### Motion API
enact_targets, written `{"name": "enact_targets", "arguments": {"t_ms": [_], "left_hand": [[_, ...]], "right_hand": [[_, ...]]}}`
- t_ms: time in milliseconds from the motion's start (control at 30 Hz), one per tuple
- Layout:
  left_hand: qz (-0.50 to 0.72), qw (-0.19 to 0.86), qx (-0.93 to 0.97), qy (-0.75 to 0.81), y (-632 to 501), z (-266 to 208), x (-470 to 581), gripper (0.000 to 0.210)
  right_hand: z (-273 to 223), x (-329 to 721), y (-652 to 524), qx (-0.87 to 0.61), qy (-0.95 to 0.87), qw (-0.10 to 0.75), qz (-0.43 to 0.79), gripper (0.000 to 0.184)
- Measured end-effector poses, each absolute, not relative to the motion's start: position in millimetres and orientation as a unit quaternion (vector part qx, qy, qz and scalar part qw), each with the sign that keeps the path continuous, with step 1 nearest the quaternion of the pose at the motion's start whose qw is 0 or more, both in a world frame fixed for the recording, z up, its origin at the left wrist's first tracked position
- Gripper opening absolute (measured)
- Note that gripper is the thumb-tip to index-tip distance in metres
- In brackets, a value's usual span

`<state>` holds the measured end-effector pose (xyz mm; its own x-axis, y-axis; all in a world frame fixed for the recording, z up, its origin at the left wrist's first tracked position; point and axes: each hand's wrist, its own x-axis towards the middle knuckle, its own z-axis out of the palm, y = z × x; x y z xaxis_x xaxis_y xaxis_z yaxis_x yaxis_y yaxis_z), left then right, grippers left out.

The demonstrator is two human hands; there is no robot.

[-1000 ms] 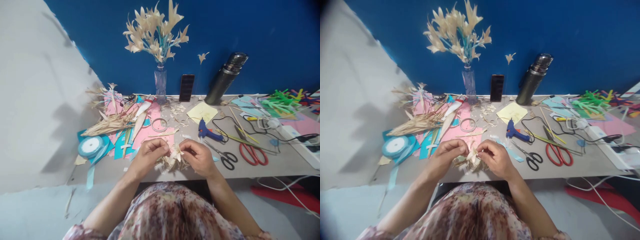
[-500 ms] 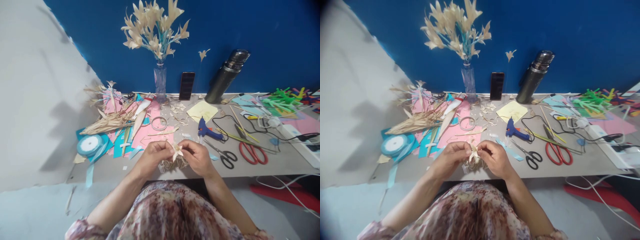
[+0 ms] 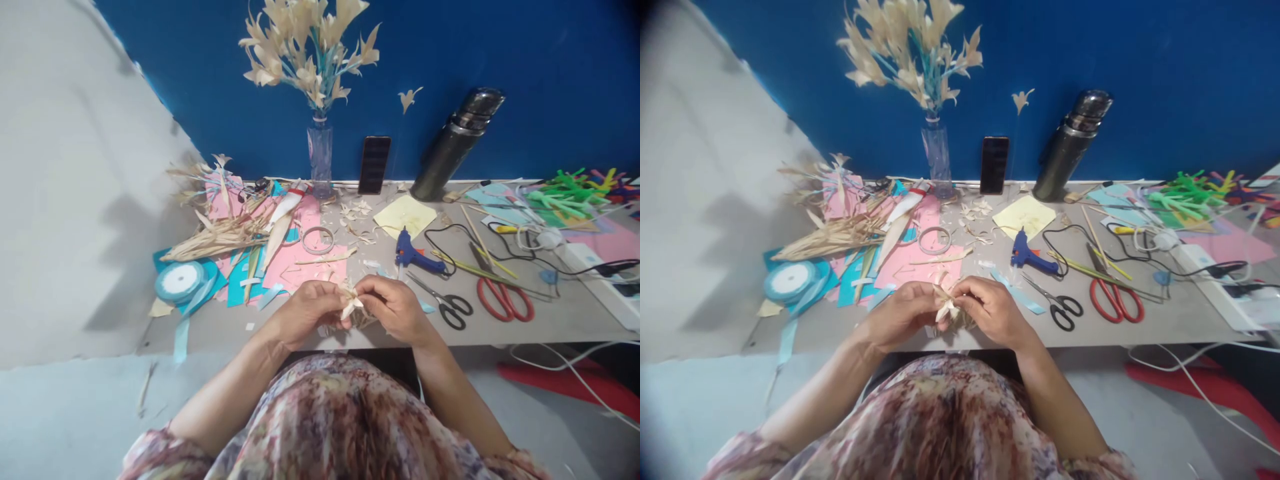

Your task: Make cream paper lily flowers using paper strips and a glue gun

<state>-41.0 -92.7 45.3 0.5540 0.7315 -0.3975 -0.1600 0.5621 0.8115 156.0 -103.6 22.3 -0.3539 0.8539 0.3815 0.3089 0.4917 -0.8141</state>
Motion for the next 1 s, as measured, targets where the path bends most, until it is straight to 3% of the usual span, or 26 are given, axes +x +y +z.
{"name": "enact_targets", "arguments": {"t_ms": [467, 767, 1000], "left_hand": [[0.267, 0.805, 0.362, 0.386, -90.6, 40.3, -38.2, 0.021], [0.280, 0.800, 0.365, 0.386, -92.7, 43.0, -37.5, 0.038], [0.276, 0.801, 0.366, 0.386, -93.4, 43.2, -34.8, 0.032]], "right_hand": [[13.0, 159.1, -100.8, -0.357, -0.727, 0.452, 0.375, 0.017], [21.4, 160.5, -102.1, -0.390, -0.744, 0.451, 0.301, 0.014], [22.1, 160.2, -100.6, -0.382, -0.751, 0.445, 0.304, 0.017]]}}
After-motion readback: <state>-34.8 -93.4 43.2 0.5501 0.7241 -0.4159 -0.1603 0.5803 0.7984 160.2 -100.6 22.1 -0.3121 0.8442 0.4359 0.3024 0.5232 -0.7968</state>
